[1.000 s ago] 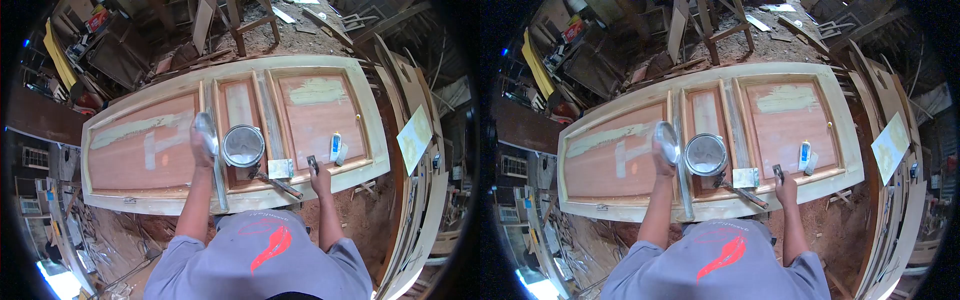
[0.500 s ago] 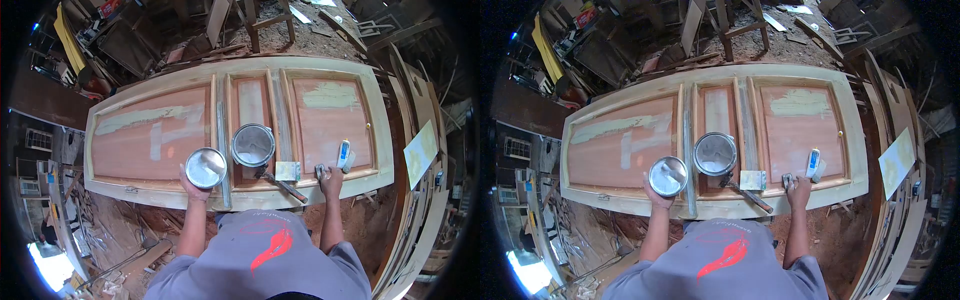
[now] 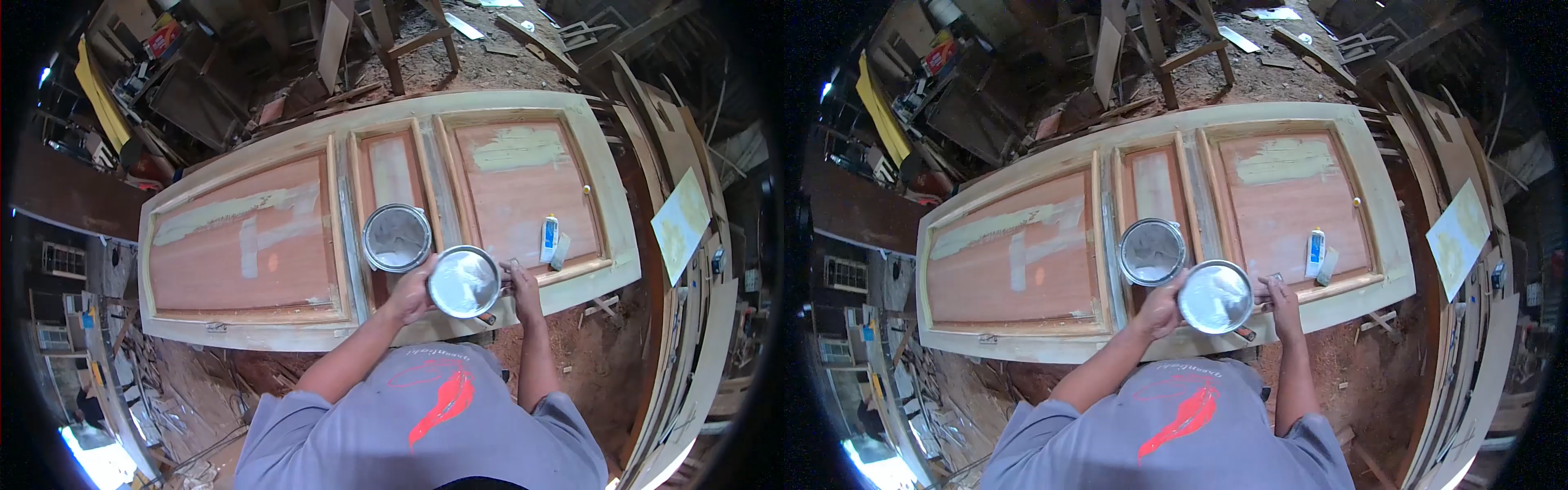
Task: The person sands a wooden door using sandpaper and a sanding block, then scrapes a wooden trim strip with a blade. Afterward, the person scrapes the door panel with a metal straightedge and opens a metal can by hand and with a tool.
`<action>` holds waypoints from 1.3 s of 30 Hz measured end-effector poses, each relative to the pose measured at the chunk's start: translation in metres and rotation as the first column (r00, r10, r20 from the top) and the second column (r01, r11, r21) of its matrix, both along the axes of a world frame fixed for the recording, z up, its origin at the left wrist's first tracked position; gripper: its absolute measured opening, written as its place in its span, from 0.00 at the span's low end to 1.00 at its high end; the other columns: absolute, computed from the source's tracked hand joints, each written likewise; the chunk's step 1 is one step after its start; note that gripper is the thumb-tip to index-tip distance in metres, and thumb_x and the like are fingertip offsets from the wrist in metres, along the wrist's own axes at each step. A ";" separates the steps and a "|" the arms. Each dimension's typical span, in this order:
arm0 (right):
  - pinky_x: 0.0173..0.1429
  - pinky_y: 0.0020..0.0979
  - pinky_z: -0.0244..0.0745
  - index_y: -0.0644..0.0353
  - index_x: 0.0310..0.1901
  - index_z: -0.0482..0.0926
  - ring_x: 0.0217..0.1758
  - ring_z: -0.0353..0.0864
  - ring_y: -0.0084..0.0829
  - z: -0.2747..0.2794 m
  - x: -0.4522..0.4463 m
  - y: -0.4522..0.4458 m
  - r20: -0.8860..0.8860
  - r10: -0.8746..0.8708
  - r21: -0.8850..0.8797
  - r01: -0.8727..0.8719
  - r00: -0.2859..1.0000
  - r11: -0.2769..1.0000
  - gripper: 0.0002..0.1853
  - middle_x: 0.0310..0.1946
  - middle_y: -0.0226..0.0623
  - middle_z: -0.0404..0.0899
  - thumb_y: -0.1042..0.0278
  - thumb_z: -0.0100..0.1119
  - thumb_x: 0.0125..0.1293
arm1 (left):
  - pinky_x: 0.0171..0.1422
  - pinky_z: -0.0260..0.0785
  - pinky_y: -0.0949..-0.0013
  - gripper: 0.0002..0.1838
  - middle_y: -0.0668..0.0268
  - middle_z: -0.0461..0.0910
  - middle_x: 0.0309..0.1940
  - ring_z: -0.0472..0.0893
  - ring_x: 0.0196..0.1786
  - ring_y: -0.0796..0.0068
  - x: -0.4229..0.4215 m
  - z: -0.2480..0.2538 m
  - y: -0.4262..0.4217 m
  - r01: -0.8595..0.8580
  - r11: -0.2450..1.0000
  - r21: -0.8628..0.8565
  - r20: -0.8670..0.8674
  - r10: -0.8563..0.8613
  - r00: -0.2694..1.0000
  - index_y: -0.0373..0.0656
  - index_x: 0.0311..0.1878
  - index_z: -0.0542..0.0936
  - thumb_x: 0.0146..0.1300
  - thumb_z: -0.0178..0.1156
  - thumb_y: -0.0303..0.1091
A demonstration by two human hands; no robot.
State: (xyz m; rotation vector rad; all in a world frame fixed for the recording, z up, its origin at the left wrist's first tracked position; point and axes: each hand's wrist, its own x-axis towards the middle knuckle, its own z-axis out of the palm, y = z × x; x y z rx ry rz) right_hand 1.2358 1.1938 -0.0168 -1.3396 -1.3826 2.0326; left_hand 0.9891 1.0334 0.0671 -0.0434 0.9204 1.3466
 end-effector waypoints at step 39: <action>0.59 0.48 0.80 0.63 0.51 0.88 0.52 0.86 0.48 -0.027 0.036 0.080 0.640 -0.441 0.706 -0.255 0.630 0.660 0.17 0.47 0.51 0.87 0.63 0.76 0.65 | 0.47 0.80 0.67 0.20 0.61 0.90 0.42 0.86 0.41 0.75 -0.036 -0.087 -0.131 0.108 0.947 -0.303 -0.706 -0.299 0.642 0.35 0.58 0.85 0.77 0.66 0.43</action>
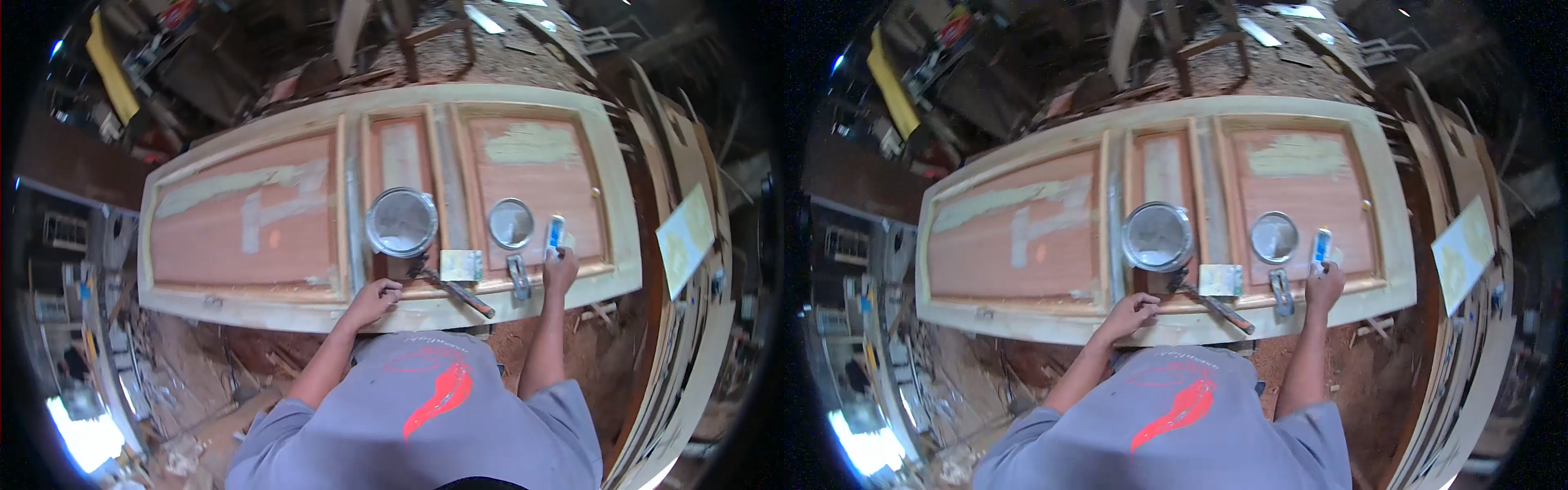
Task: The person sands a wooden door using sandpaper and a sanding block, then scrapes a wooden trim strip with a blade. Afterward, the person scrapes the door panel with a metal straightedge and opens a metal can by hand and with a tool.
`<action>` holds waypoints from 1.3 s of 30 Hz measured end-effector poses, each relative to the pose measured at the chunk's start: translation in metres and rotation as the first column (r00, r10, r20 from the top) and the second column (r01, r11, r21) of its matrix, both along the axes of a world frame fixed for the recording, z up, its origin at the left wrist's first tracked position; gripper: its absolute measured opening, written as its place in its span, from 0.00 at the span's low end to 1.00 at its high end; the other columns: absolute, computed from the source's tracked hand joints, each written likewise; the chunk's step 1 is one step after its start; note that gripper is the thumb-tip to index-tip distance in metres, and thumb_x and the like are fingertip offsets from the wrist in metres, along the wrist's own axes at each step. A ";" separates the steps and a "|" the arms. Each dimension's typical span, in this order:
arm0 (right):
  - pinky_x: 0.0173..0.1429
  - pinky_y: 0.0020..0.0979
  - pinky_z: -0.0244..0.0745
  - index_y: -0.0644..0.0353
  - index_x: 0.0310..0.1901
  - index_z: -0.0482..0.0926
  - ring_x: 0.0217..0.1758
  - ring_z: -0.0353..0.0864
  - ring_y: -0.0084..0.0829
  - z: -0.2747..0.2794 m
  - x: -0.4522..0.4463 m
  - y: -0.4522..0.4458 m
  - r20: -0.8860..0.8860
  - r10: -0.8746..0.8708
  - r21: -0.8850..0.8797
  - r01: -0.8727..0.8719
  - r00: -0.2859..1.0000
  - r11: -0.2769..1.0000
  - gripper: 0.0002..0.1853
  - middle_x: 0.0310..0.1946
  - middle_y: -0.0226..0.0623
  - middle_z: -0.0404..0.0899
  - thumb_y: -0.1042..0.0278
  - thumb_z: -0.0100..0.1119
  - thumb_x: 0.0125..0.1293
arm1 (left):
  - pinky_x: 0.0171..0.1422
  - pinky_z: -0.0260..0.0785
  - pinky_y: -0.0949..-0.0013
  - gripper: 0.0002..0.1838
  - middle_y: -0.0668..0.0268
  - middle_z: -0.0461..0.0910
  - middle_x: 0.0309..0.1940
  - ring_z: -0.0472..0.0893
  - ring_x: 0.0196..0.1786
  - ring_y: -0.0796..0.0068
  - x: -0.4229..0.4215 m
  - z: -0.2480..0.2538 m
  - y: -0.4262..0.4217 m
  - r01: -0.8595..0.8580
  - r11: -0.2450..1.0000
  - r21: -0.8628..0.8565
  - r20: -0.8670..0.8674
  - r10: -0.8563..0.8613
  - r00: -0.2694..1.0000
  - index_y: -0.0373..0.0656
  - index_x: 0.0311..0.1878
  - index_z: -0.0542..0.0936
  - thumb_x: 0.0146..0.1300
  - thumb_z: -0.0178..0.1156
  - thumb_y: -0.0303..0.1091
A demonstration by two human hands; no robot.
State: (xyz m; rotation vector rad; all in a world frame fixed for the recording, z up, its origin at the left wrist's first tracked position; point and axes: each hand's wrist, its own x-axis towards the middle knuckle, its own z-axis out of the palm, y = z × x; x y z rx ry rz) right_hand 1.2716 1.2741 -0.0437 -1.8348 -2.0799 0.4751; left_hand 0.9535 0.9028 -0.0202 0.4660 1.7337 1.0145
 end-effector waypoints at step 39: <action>0.55 0.31 0.81 0.65 0.59 0.83 0.51 0.86 0.28 0.052 0.026 -0.241 -0.818 -0.321 -0.433 -0.144 0.478 0.890 0.14 0.49 0.34 0.87 0.67 0.67 0.78 | 0.52 0.81 0.54 0.16 0.54 0.91 0.40 0.90 0.45 0.53 -0.058 0.012 -0.114 0.238 0.965 0.113 -0.438 -0.167 0.883 0.43 0.46 0.90 0.69 0.70 0.47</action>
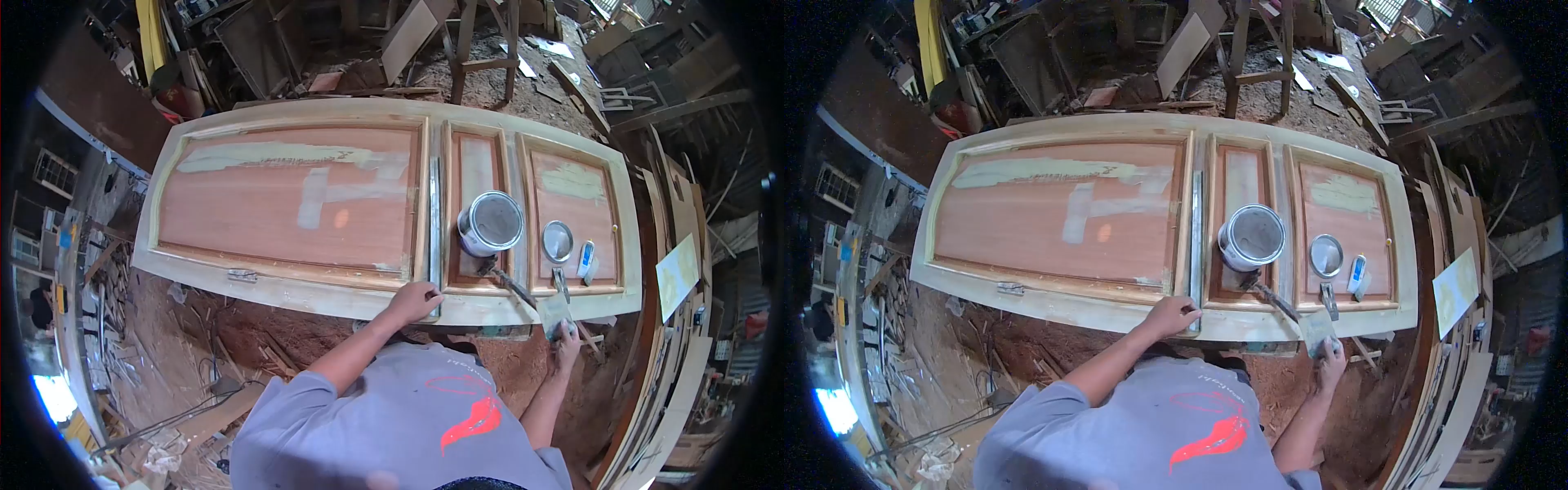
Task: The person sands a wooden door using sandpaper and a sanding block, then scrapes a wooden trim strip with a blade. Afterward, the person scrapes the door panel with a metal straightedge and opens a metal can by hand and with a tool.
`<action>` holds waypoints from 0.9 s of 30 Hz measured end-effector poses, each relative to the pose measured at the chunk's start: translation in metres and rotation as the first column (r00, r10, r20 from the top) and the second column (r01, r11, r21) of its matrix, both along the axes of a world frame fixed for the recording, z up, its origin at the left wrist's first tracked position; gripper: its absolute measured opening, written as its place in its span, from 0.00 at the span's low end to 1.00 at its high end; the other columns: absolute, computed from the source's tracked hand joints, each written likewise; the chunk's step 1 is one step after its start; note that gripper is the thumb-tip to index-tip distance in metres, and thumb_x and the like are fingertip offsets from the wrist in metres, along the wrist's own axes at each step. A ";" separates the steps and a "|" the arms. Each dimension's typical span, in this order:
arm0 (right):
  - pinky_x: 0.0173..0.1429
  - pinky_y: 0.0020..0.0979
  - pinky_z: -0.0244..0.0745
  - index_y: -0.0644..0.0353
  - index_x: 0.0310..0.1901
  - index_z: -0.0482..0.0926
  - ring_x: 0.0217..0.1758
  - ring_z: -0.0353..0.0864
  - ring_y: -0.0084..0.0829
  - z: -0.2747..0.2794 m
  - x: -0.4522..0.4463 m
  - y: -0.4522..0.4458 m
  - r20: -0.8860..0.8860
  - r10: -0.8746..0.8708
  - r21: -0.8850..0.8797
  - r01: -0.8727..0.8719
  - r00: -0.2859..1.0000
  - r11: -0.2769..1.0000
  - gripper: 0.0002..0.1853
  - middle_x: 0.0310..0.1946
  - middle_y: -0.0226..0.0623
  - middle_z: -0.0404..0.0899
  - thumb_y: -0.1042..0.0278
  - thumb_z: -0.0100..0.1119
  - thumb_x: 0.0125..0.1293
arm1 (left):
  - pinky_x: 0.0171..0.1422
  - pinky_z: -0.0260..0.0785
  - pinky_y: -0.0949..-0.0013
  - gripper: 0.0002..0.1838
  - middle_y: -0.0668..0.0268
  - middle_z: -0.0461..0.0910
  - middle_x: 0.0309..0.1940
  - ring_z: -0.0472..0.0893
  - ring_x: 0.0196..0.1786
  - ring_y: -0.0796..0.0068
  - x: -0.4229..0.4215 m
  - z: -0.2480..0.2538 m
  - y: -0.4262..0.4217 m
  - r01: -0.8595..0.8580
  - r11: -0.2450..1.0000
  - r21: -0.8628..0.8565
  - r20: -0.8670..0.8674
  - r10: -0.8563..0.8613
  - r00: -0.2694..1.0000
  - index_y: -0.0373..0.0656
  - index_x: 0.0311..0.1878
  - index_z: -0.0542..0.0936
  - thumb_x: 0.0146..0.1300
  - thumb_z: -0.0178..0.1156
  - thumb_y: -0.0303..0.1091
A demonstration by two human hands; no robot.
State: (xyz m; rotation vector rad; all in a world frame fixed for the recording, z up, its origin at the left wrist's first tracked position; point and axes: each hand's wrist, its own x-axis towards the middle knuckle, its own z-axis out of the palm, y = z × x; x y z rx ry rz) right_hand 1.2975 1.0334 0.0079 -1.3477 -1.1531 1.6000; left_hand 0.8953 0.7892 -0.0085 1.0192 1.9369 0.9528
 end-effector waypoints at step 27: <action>0.14 0.14 0.58 0.54 0.61 0.80 0.19 0.77 0.13 -0.020 0.085 0.122 -0.124 0.101 -0.230 -0.127 0.987 0.965 0.14 0.40 0.25 0.88 0.61 0.63 0.80 | 0.39 0.78 0.58 0.19 0.54 0.89 0.28 0.88 0.31 0.58 0.127 0.007 -0.036 -0.578 0.809 -0.110 -0.213 0.549 0.808 0.39 0.39 0.90 0.70 0.72 0.48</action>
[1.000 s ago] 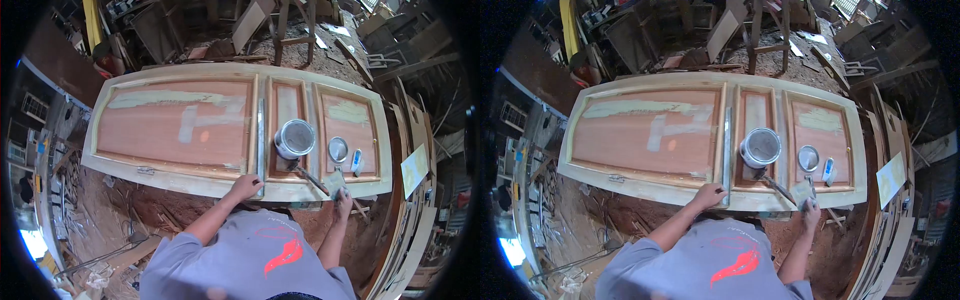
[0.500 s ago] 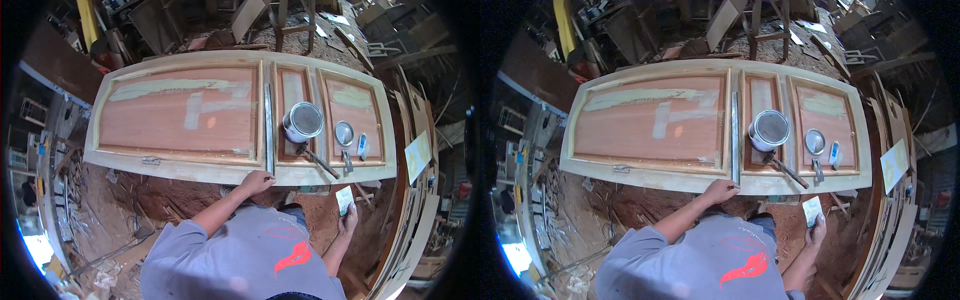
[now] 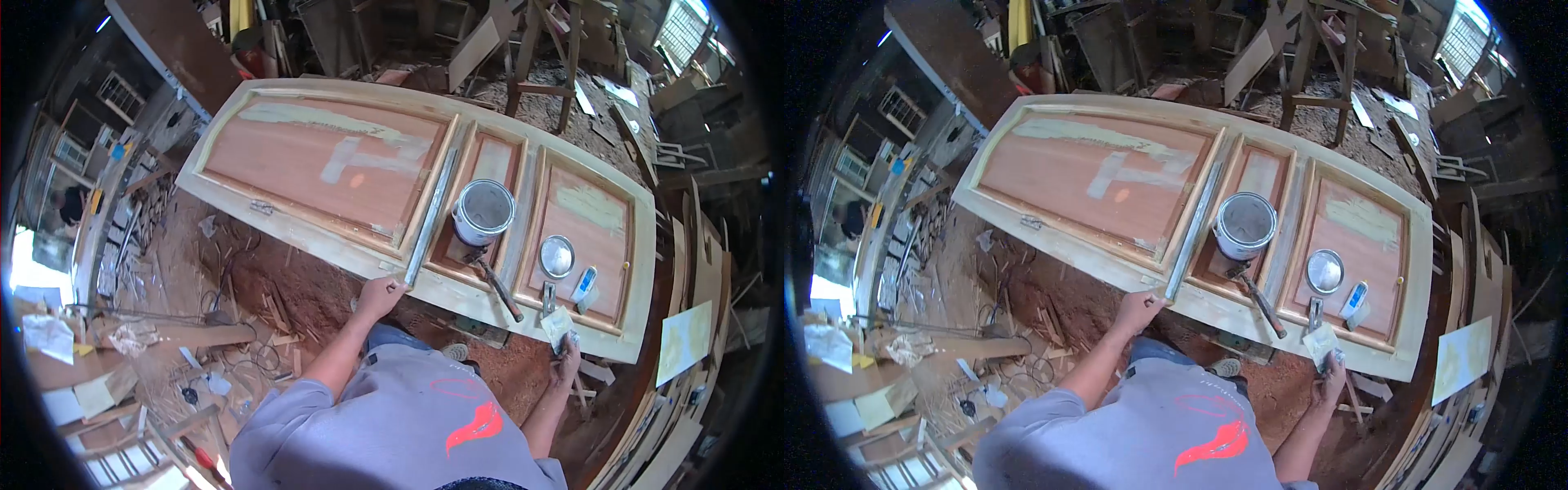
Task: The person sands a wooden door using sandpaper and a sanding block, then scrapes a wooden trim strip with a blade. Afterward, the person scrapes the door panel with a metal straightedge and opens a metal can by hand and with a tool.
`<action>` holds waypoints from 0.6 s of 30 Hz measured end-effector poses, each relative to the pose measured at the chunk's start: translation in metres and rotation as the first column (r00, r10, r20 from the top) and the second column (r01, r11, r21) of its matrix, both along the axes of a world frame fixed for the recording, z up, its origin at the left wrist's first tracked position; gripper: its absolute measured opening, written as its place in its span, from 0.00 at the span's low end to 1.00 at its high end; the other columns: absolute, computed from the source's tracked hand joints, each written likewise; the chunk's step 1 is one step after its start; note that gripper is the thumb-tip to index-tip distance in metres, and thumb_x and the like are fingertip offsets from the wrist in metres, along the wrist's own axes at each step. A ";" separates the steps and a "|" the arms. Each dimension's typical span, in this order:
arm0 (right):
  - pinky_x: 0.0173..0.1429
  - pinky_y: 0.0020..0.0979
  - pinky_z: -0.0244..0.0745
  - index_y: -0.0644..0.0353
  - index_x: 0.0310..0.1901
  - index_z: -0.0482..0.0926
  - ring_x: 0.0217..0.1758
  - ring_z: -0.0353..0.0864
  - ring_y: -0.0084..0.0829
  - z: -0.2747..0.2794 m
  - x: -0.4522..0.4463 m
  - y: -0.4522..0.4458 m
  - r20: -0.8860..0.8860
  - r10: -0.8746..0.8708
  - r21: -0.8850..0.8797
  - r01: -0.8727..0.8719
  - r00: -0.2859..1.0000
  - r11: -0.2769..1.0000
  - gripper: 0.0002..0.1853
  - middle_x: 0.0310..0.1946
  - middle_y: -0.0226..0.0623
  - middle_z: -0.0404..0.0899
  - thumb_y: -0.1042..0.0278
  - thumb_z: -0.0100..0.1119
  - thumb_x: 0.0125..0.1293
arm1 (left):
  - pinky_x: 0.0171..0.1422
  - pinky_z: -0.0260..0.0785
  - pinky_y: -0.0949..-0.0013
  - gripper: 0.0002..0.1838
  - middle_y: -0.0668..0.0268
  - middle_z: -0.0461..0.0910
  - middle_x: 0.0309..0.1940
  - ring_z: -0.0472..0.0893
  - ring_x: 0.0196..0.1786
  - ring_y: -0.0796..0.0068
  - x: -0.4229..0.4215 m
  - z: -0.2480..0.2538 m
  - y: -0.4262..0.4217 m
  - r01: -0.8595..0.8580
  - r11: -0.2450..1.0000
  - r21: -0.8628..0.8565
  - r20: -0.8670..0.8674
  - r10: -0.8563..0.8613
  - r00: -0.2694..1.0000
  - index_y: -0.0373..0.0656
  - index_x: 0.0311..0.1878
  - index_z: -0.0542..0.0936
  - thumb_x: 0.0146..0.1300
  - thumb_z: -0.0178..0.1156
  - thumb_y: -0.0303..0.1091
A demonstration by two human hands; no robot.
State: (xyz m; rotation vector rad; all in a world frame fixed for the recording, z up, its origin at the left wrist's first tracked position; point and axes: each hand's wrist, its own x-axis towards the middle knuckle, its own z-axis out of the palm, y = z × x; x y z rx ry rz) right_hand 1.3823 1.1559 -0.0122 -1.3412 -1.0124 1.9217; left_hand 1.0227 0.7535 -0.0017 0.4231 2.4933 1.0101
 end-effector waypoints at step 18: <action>0.65 0.39 0.82 0.64 0.70 0.76 0.62 0.86 0.35 0.003 0.026 -0.021 -0.109 -0.038 0.039 0.043 0.993 0.998 0.21 0.62 0.39 0.84 0.69 0.62 0.79 | 0.91 0.47 0.51 0.47 0.44 0.55 0.85 0.54 0.88 0.46 0.051 -0.041 0.089 0.565 0.719 -0.405 -0.209 -0.674 0.708 0.32 0.83 0.60 0.72 0.65 0.52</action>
